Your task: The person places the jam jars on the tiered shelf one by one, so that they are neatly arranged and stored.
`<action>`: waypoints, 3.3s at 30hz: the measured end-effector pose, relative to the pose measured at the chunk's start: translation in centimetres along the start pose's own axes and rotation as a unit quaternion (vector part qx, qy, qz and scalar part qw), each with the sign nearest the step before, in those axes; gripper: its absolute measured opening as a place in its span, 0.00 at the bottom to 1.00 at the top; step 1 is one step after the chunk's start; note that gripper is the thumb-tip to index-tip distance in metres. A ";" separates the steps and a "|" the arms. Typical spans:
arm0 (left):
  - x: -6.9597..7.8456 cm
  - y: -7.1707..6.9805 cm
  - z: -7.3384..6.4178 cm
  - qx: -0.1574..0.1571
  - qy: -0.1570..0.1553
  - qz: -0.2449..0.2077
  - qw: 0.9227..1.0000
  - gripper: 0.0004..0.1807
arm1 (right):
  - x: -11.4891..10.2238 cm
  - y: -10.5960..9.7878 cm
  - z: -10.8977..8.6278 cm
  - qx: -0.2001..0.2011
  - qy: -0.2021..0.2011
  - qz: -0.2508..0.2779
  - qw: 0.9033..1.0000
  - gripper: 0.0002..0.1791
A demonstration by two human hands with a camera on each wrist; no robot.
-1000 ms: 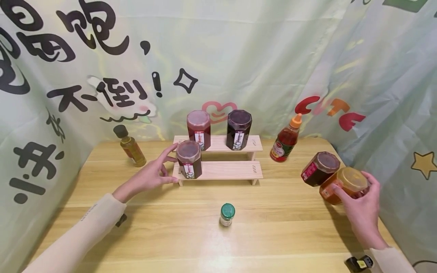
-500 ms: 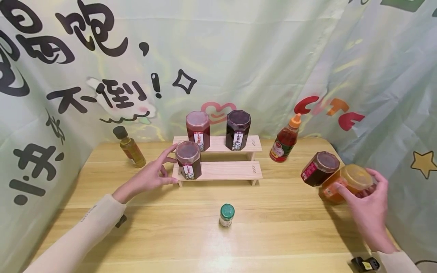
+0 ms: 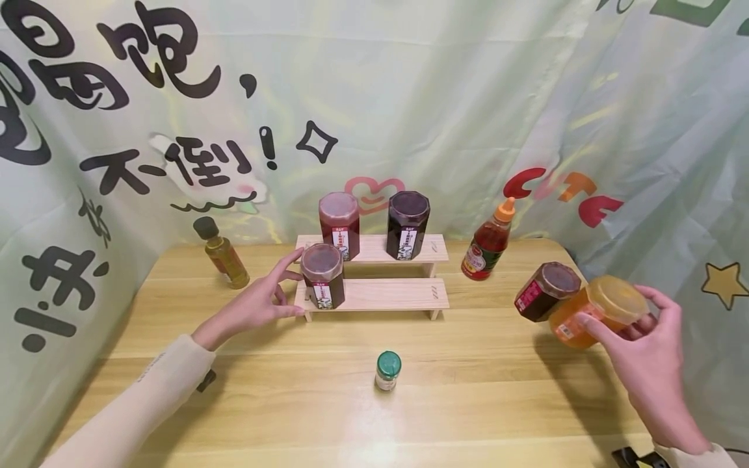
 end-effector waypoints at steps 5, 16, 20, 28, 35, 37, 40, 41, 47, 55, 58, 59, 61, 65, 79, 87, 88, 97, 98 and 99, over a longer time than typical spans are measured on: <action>0.0 0.0 0.1 -0.002 0.000 0.000 1.000 0.67 | -1.3 0.9 -0.5 -0.024 -0.020 -0.008 0.999 0.50; 0.0 0.0 0.0 -0.002 0.001 0.002 1.000 0.67 | -2.9 5.0 -0.9 -0.109 -0.047 0.071 0.990 0.43; 0.0 0.1 0.0 -0.001 0.002 0.003 1.000 0.67 | -3.4 6.8 -1.0 -0.143 -0.071 0.039 0.986 0.44; 0.0 0.0 -0.1 -0.003 0.001 -0.003 1.000 0.67 | -4.2 10.4 -0.7 -0.200 -0.117 -0.011 0.973 0.44; -0.1 0.0 -0.1 -0.002 0.001 -0.006 1.000 0.67 | -4.3 13.6 -0.6 -0.225 -0.123 -0.018 0.966 0.44; -0.1 0.0 -0.1 -0.002 0.002 -0.007 1.000 0.67 | -4.2 14.4 -0.6 -0.228 -0.129 -0.023 0.965 0.45; -0.2 0.0 -0.1 -0.001 0.002 -0.008 1.000 0.67 | -4.0 15.9 -0.5 -0.241 -0.137 -0.018 0.961 0.46; -0.2 0.0 -0.1 -0.001 0.002 -0.008 1.000 0.67 | -3.9 16.4 -0.5 -0.246 -0.138 -0.016 0.959 0.46; -0.2 0.1 -0.1 -0.001 0.001 -0.007 1.000 0.67 | -3.8 19.1 -0.7 -0.282 -0.132 0.009 0.950 0.46; -0.2 0.1 0.0 -0.002 -0.001 -0.005 1.000 0.67 | -3.6 22.0 -1.2 -0.325 -0.121 0.042 0.937 0.49; -0.2 0.1 0.1 -0.002 0.000 -0.004 1.000 0.67 | -3.6 22.9 -1.5 -0.336 -0.115 0.043 0.934 0.49; -0.2 0.1 0.1 -0.002 0.000 -0.003 1.000 0.67 | -3.7 23.3 -1.5 -0.339 -0.116 0.043 0.933 0.49; -0.3 0.1 0.1 -0.002 0.000 -0.004 1.000 0.67 | -3.7 23.9 -1.6 -0.344 -0.120 0.040 0.930 0.48; -0.4 0.2 0.2 -0.003 0.001 -0.005 1.000 0.67 | -3.7 25.1 -1.8 -0.354 -0.123 0.044 0.926 0.48; -0.3 0.2 0.1 0.000 0.004 -0.005 1.000 0.67 | -3.3 27.8 -2.7 -0.385 -0.129 0.062 0.912 0.50; -0.3 0.0 -0.1 0.001 0.002 -0.010 1.000 0.67 | -3.6 28.3 -2.6 -0.383 -0.120 0.034 0.915 0.53; -0.3 0.0 -0.2 0.001 0.002 -0.011 1.000 0.67 | -3.6 28.3 -2.6 -0.381 -0.120 0.032 0.916 0.53; -0.5 0.0 -0.3 0.004 0.004 -0.011 1.000 0.67 | -3.2 28.8 -2.4 -0.362 -0.135 0.007 0.922 0.51; -0.5 0.1 -0.3 0.004 0.005 -0.011 1.000 0.67 | -3.1 28.8 -2.4 -0.359 -0.136 0.002 0.923 0.50; -0.5 0.1 -0.3 0.004 0.005 -0.011 1.000 0.67 | -3.0 28.9 -2.4 -0.355 -0.138 -0.004 0.924 0.50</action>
Point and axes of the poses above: each hand's wrist, its own z-axis towards the middle knuckle, its own y-axis out of the palm, x = y × z, the point moved 2 cm from there along z, towards the middle knuckle, and after that the axes turned 2 degrees about z, right-handed, at the moved point
